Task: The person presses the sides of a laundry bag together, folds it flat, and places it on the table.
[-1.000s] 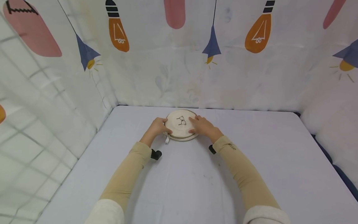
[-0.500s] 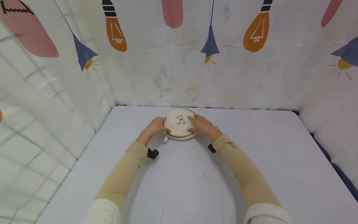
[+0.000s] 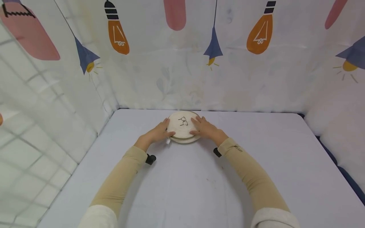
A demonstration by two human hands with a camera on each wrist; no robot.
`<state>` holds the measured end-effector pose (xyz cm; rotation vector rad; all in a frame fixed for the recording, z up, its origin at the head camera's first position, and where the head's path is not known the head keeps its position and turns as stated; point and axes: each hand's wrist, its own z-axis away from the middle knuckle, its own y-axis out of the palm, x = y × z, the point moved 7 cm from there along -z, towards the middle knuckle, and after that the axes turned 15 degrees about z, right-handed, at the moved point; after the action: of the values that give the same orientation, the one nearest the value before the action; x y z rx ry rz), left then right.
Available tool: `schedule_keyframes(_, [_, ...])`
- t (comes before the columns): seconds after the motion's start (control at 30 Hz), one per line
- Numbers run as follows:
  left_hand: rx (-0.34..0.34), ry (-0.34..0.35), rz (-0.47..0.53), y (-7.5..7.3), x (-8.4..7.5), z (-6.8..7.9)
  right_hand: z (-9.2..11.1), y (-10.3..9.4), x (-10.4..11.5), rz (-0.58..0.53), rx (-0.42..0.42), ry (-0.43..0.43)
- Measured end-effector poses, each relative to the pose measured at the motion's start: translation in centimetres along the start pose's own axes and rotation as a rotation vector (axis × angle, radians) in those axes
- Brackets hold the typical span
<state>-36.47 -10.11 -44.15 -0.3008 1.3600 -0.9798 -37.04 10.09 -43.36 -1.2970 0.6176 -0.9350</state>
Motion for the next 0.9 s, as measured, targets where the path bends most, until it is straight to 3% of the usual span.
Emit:
schedule_keyframes(0.17, [-0.004,0.026,-0.098,0.4,-0.5,-0.1,-0.2,0.2,0.4,0.002,-0.004,-0.030])
schedule_keyframes(0.3, [0.004,0.087,-0.148,0.7,-1.3,-0.3,-0.2,0.2,0.7,0.021,-0.017,-0.039])
schedule_keyframes(0.47, [0.011,0.111,-0.191,1.0,-2.0,-0.8,-0.4,-0.2,1.5,0.035,-0.045,-0.049])
schedule_keyframes(0.63, [0.027,0.105,-0.213,1.4,-2.6,-1.0,-1.0,0.3,1.7,0.102,-0.057,-0.049])
schedule_keyframes(0.9, [0.053,0.047,-0.284,2.1,-2.2,-1.1,-1.9,1.8,1.4,0.141,-0.040,-0.055])
